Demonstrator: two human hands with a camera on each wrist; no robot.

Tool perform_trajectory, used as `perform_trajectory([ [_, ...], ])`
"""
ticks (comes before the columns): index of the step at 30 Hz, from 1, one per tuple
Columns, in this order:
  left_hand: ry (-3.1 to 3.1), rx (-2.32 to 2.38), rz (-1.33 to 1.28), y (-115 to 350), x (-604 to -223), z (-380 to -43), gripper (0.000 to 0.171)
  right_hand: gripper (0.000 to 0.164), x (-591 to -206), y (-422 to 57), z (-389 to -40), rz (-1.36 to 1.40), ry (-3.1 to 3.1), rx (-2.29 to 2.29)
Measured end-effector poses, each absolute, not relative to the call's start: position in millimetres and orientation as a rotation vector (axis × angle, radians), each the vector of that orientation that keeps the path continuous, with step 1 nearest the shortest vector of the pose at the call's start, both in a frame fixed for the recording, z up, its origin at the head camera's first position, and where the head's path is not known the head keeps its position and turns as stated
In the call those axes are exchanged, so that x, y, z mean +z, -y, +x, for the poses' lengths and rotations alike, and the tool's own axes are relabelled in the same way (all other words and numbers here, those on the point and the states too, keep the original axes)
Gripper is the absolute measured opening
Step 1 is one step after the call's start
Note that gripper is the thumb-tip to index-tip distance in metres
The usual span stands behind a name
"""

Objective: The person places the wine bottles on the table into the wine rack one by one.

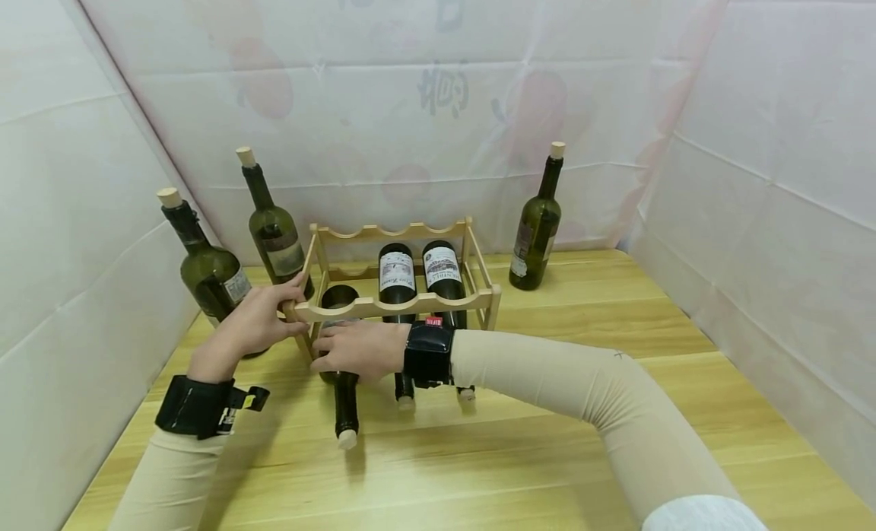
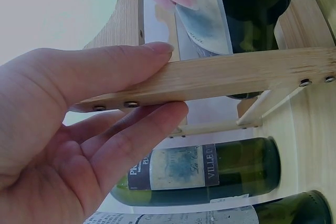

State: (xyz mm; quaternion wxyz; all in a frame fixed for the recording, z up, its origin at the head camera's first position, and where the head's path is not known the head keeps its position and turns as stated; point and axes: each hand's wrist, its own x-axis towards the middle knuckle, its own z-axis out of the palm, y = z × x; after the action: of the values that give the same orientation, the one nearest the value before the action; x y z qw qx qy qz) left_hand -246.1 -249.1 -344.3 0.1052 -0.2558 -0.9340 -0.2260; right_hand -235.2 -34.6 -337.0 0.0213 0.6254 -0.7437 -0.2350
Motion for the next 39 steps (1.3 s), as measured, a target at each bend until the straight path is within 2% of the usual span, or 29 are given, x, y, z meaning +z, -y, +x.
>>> perform_trajectory([
  [7,2.742,-0.676,-0.772,248.8,-345.3,-245.8,0.020,0.071,-332.2,29.6,-239.3,1.927,2.451,-0.551],
  [14,2.737,-0.662,-0.759,249.0,-345.8,-245.9,0.024,0.029,-328.8,19.6,-234.6,1.674,2.551,-0.301],
  [17,2.737,-0.661,-0.759,249.1,-344.5,-245.8,0.024,0.018,-328.9,14.8,-232.5,1.600,2.632,-0.034],
  [19,2.741,-0.665,-0.760,249.2,-343.8,-245.9,0.024,0.023,-329.6,12.5,-231.6,1.579,2.697,0.136],
  [24,2.762,-0.680,-0.752,249.9,-343.2,-246.4,0.022,0.048,-333.0,11.1,-228.4,1.504,2.840,0.332],
  [39,2.760,-0.689,-0.757,248.8,-343.9,-246.5,0.022,0.061,-350.4,11.3,-219.6,1.248,3.365,0.723],
])
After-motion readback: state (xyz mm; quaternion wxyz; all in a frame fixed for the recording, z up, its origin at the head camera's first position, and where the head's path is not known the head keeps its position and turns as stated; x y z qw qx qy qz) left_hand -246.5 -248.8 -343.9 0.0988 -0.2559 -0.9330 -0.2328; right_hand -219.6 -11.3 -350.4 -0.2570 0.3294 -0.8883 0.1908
